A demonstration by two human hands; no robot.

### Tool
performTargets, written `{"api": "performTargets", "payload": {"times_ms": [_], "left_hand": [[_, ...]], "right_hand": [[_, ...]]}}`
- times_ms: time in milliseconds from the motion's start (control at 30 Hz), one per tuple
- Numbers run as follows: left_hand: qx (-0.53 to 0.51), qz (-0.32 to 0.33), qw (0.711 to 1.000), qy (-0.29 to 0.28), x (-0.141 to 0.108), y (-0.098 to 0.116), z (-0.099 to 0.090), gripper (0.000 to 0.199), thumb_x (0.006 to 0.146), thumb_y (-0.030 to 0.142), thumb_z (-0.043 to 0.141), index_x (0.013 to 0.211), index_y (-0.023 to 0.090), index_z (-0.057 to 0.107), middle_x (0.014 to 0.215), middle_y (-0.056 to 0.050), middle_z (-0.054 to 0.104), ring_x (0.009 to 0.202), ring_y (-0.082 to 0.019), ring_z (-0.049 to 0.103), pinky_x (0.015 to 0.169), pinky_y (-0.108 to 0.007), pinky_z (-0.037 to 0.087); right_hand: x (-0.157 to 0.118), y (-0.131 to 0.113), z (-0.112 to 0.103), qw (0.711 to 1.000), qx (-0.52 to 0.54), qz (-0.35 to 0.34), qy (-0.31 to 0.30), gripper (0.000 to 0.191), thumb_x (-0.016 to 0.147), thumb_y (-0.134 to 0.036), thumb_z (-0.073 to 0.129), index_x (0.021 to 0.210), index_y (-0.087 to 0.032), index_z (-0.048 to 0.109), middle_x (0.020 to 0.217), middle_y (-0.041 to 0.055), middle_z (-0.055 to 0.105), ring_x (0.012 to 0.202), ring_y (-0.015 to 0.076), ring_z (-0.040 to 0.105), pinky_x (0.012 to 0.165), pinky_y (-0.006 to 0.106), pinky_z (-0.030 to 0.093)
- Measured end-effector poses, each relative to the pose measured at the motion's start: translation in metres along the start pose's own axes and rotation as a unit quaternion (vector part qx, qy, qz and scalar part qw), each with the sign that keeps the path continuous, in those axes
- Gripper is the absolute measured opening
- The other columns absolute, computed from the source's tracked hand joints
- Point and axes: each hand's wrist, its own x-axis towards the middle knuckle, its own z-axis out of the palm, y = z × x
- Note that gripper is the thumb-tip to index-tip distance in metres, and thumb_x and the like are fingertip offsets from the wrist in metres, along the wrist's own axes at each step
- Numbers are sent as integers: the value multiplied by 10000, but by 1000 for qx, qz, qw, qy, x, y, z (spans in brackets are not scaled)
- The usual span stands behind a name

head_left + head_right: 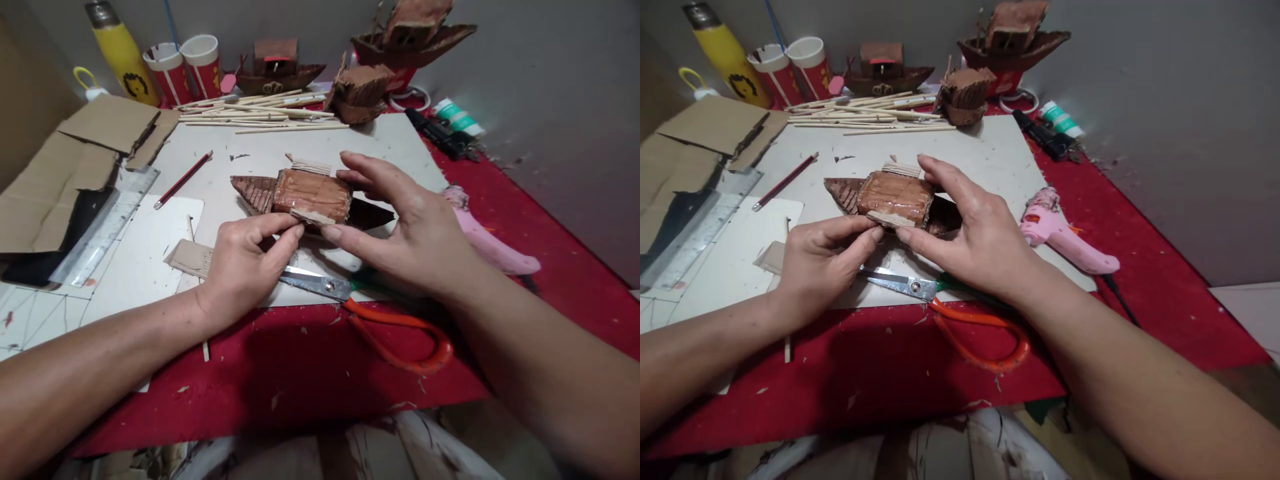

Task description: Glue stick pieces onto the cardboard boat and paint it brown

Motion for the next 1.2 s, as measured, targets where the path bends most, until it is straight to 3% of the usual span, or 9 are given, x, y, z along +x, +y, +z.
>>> {"api": "performTargets", "payload": {"times_ms": [133, 533, 967, 1200], "left_hand": [[-4, 18, 1000, -4, 0, -4, 0, 120, 871, 133, 653, 849, 170, 765, 802, 13, 789, 700, -107, 707, 663, -179, 528], [-48, -127, 990, -34, 3, 5, -6, 148, 858, 172, 632, 817, 191, 773, 756, 3, 778, 699, -148, 693, 670, -241, 535], [-108, -179, 976, -59, 2, 9, -11, 101, 810, 203, 693, 865, 202, 778, 780, -7, 783, 692, -144, 684, 618, -243, 530], [-117, -207, 969, -63, 7, 12, -19, 91, 769, 177, 674, 804, 194, 757, 709, -2, 746, 629, -130, 642, 550, -231, 490]], "right_hand": [[0, -1, 0, 1000, 5, -5, 3, 743, 806, -415, 748, 1466, -253, 449, 1433, 112, 584, 1282, 341, 594, 1058, 557, 494], [1, -3, 0, 1000, -17, -9, -1, 754, 799, -427, 737, 1474, -275, 437, 1450, 113, 575, 1274, 333, 599, 1059, 551, 489], [2, -2, 5, 1000, -11, -24, 8, 761, 811, -423, 725, 1477, -197, 435, 1427, 180, 584, 1280, 334, 594, 1056, 549, 487], [1, 0, 6, 1000, -12, -25, -2, 791, 807, -410, 740, 1501, -256, 394, 1466, 147, 554, 1322, 332, 560, 1081, 571, 461]]}}
